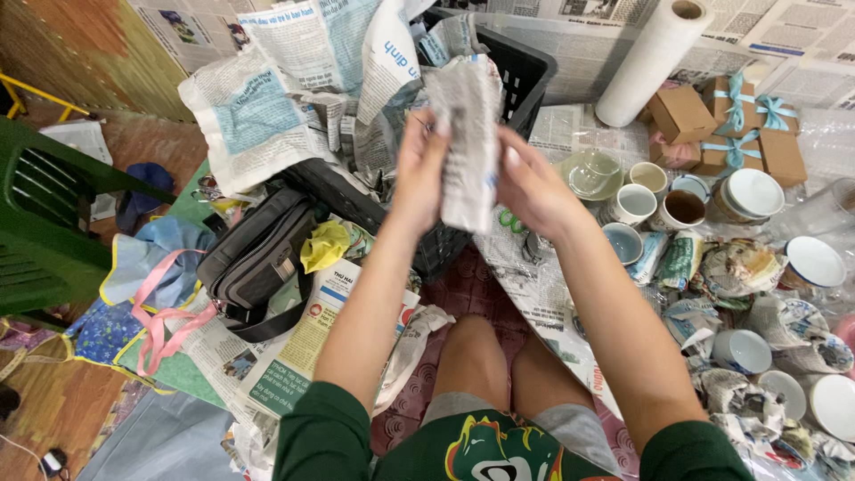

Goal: The person sits on the floor and wraps small ceramic cups and bowls individually in newspaper. They fold the paper around each item, tuck the edges, and place the wrapped pieces into a nearby black crate.

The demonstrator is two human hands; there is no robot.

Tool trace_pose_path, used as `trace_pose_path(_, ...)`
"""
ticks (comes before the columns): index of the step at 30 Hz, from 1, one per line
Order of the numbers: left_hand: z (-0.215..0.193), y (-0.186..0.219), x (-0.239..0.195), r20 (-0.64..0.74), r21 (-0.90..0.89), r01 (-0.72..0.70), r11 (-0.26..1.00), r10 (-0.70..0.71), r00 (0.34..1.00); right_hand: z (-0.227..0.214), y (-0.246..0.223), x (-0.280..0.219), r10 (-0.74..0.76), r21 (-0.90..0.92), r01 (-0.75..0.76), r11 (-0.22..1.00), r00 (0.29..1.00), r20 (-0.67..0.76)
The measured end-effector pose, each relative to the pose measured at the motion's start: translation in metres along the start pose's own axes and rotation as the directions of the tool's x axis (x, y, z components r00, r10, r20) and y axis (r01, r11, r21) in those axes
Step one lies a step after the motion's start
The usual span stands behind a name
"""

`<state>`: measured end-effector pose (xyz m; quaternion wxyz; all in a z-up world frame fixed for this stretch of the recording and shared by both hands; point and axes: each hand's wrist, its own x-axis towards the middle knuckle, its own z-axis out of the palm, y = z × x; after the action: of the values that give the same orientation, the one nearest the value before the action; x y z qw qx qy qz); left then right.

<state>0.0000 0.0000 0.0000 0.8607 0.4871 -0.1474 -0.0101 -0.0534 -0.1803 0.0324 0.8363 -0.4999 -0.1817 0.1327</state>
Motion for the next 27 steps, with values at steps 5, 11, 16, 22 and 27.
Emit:
trace_pose_path(5, 0.044, -0.031, -0.077, 0.037, 0.127, -0.057, 0.99, 0.053, 0.998, -0.024, 0.025, -0.102, 0.01, 0.046, 0.002, 0.999, 0.965, -0.264)
trace_pose_path(11, 0.073, -0.087, -0.118, 0.043, 0.302, -0.08, 0.95, 0.07, 0.997, -0.054, 0.039, -0.21, -0.107, 0.031, 0.14, 0.99, 0.868, -0.485)
trace_pose_path(16, 0.098, -0.078, -0.166, 0.32, 0.516, -0.283, 0.809, 0.124, 0.939, -0.06, 0.037, -0.263, -0.21, -0.2, 0.1, 0.975, 0.718, -0.663)
trace_pose_path(22, 0.118, -0.101, -0.198, 0.424, 0.562, -0.1, 0.821, -0.182, 0.887, -0.064, 0.033, -0.297, -0.263, -0.339, 0.009, 0.941, 0.65, -0.713)
trace_pose_path(27, 0.122, -0.099, -0.195, 0.327, 0.656, -0.027, 0.755, -0.251, 0.911, -0.079, 0.041, -0.324, -0.184, -0.323, -0.094, 0.942, 0.658, -0.73)
